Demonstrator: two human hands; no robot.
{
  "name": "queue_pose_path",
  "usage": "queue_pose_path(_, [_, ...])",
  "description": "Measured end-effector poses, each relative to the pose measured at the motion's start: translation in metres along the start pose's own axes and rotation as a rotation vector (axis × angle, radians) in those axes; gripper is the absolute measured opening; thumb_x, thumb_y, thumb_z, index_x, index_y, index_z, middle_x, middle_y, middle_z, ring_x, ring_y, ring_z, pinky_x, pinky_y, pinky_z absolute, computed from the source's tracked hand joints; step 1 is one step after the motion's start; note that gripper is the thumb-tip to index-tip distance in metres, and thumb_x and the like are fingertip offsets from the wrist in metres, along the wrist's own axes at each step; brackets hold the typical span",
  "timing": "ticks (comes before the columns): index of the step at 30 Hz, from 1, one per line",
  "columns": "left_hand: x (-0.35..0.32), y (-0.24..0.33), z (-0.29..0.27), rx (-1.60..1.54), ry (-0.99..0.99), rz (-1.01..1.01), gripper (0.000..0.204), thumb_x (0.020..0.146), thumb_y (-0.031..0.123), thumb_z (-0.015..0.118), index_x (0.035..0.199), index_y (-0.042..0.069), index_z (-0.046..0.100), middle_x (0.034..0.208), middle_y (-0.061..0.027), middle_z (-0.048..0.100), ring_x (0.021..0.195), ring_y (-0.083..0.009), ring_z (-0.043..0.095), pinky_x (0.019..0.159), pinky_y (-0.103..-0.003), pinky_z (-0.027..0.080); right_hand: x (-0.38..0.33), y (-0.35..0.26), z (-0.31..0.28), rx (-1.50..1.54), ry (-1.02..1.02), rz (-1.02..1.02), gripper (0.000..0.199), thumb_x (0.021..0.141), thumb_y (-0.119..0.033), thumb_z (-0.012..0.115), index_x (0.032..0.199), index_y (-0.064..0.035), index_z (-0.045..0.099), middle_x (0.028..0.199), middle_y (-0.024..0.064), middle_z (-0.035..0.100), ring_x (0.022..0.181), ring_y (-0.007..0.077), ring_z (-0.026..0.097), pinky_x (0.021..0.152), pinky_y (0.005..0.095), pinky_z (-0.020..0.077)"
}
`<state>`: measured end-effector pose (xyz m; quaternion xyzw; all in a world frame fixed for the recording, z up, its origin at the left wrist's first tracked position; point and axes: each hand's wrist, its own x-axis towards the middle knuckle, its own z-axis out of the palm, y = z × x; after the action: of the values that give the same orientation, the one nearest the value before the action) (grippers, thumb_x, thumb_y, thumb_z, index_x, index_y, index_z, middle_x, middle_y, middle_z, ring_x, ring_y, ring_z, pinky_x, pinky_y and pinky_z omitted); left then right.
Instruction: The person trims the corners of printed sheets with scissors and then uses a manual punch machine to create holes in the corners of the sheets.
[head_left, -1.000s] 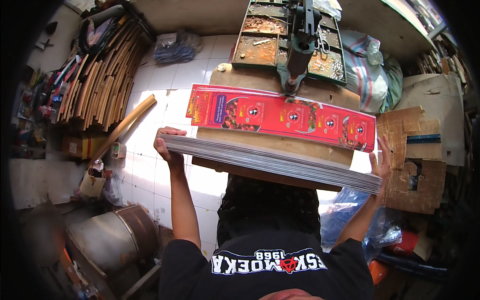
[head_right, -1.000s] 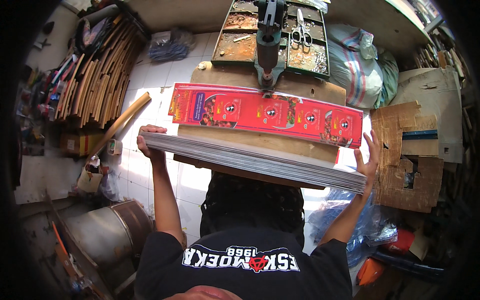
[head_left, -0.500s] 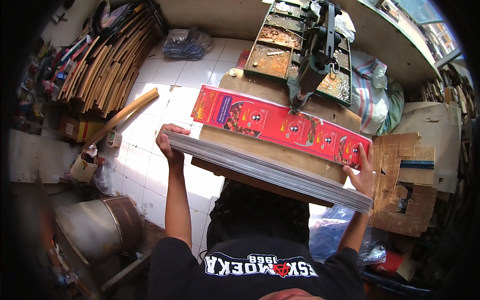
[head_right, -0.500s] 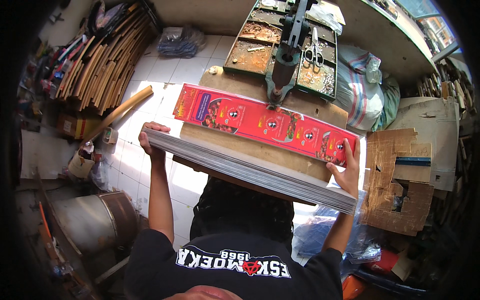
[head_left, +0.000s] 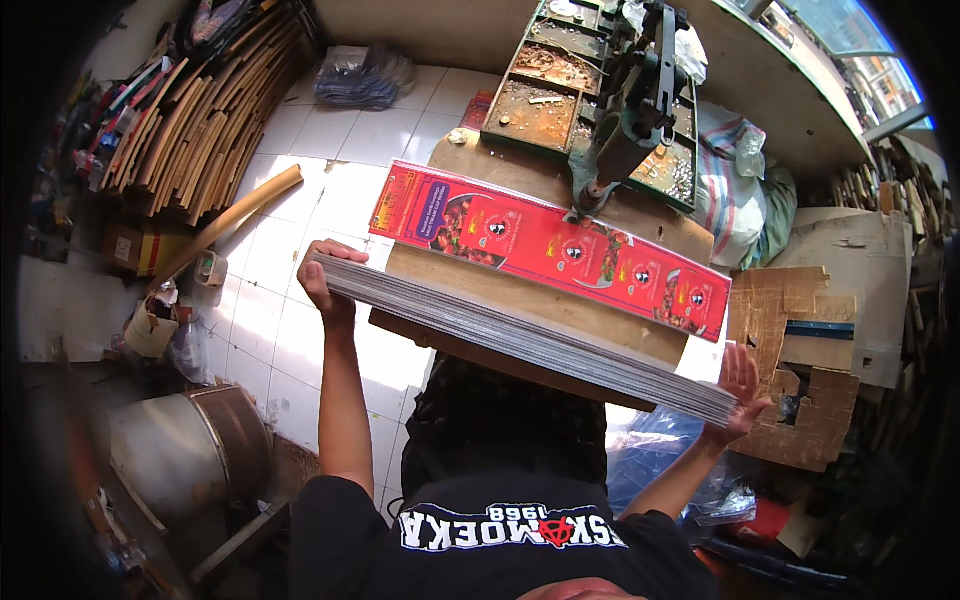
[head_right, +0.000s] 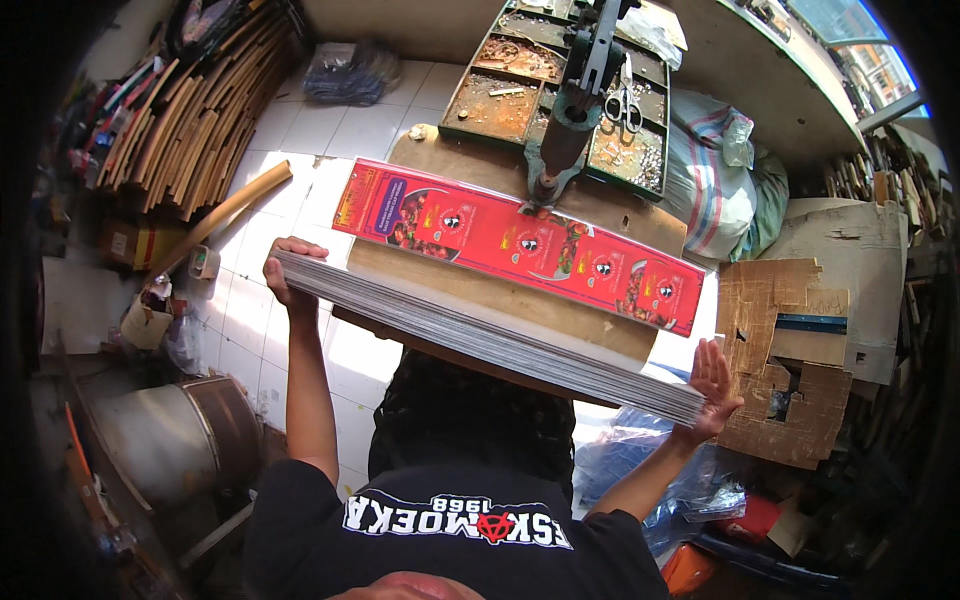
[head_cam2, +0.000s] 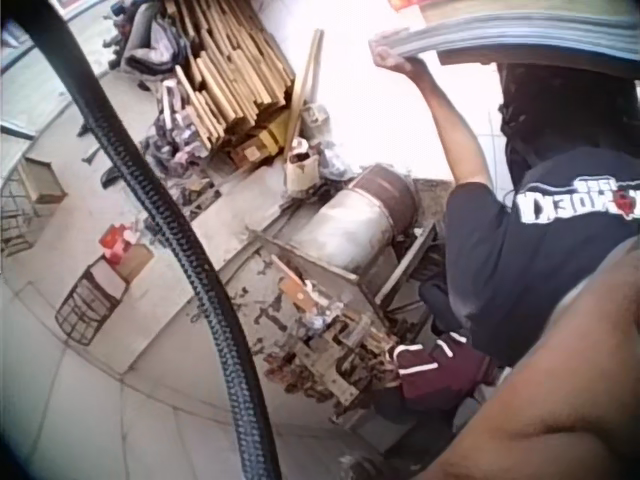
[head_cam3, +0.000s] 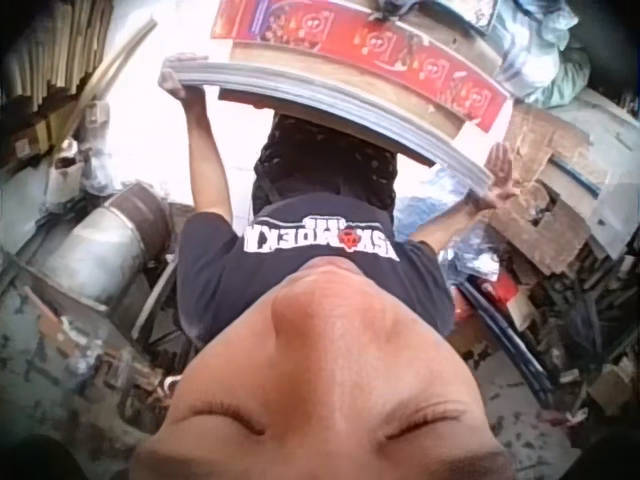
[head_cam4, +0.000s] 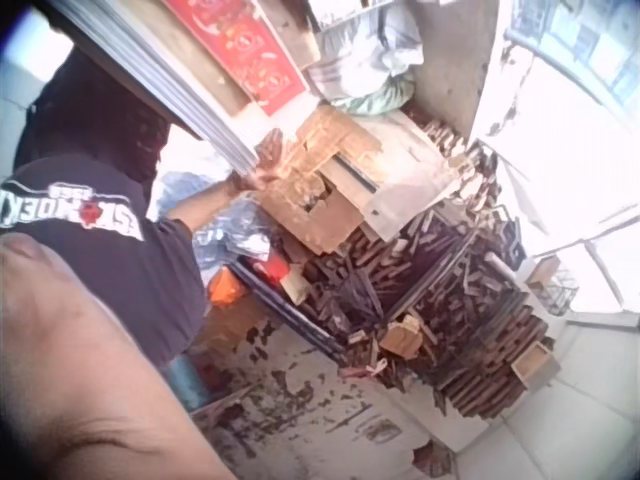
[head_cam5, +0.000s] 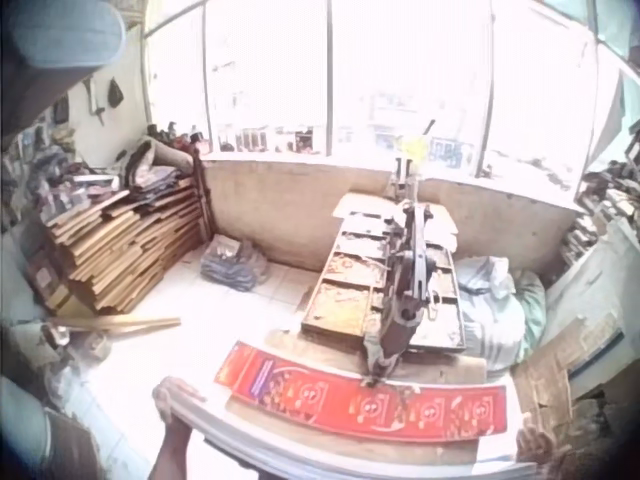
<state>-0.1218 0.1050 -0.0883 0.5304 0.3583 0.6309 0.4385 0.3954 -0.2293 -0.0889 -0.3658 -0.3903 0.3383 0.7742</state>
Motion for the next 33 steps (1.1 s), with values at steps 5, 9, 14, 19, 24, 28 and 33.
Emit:
queue_pose_path(5, [0.0,0.003,-0.003,-0.033,0.028,0.05,0.052,0.092,0.05,0.038,0.08,0.001,0.05,0.068,-0.0143,0.059,0.065,-0.0233,0.062,0.063,-0.033,0.05,-0.029,0.021,0.066,-0.274,0.324,-0.093,0.092,0.09,-0.075,0.019,0.118,0.005,0.054,0.118,0.0249,0.057,0.116,0.036,0.052,0.107,0.0491,0.0315])
queue_pose_path(9, [0.002,0.004,0.002,-0.002,0.054,0.059,0.051,0.093,0.048,0.036,0.078,0.002,0.05,0.066,-0.0144,0.058,0.062,-0.023,0.061,0.061,-0.033,0.05,-0.017,0.039,0.054,-0.384,0.376,-0.244,0.088,0.092,-0.073,0.015,0.104,0.0039,0.056,0.094,0.0197,0.064,0.093,0.029,0.062,0.088,0.0414,0.0478])
queue_pose_path(14, [0.013,0.031,-0.001,0.227,-0.039,-0.09,0.058,0.098,0.054,0.032,0.077,0.004,0.05,0.06,-0.0084,0.054,0.059,-0.0188,0.058,0.06,-0.032,0.049,-0.003,0.027,0.042,-0.302,0.763,-0.016,0.082,0.094,-0.07,0.014,0.091,-0.002,0.059,0.083,0.0102,0.059,0.087,0.0236,0.061,0.083,0.039,0.0505])
queue_pose_path(19, [0.017,0.061,-0.012,0.569,-0.254,-0.3,0.089,0.087,0.079,0.032,0.084,-0.006,0.06,0.079,-0.0097,0.063,0.078,-0.0147,0.058,0.073,-0.03,0.047,0.003,0.001,0.032,-0.606,0.725,0.417,0.089,0.093,-0.073,0.016,0.112,0.0018,0.061,0.106,0.0116,0.064,0.096,0.0222,0.06,0.092,0.0352,0.0469])
queue_pose_path(24, [0.027,0.042,-0.025,0.846,-0.439,-0.622,0.092,0.079,0.082,0.043,0.084,-0.007,0.062,0.073,-0.0078,0.063,0.071,-0.0143,0.057,0.068,-0.031,0.048,0.016,0.002,0.053,-1.018,0.481,0.848,0.09,0.094,-0.072,0.018,0.117,0.0037,0.06,0.101,0.0126,0.068,0.095,0.0205,0.062,0.091,0.0372,0.0462])
queue_pose_path(28, [0.031,0.045,-0.014,0.776,-0.546,-0.705,0.085,0.079,0.078,0.052,0.085,-0.005,0.063,0.073,-0.0083,0.064,0.069,-0.0134,0.059,0.065,-0.031,0.05,0.024,0.014,0.037,-1.031,0.377,0.887,0.086,0.096,-0.069,0.02,0.116,0.0038,0.06,0.097,0.0129,0.069,0.088,0.0184,0.064,0.085,0.0354,0.0493])
queue_pose_path(33, [0.037,0.034,-0.005,0.691,-0.501,-0.789,0.082,0.079,0.075,0.056,0.094,-0.006,0.065,0.079,-0.0115,0.068,0.073,-0.0161,0.067,0.067,-0.031,0.054,0.04,0.018,0.043,-1.072,0.35,0.82,0.091,0.096,-0.069,0.014,0.104,0.0064,0.065,0.092,0.0212,0.069,0.088,0.0305,0.065,0.086,0.0433,0.0461])
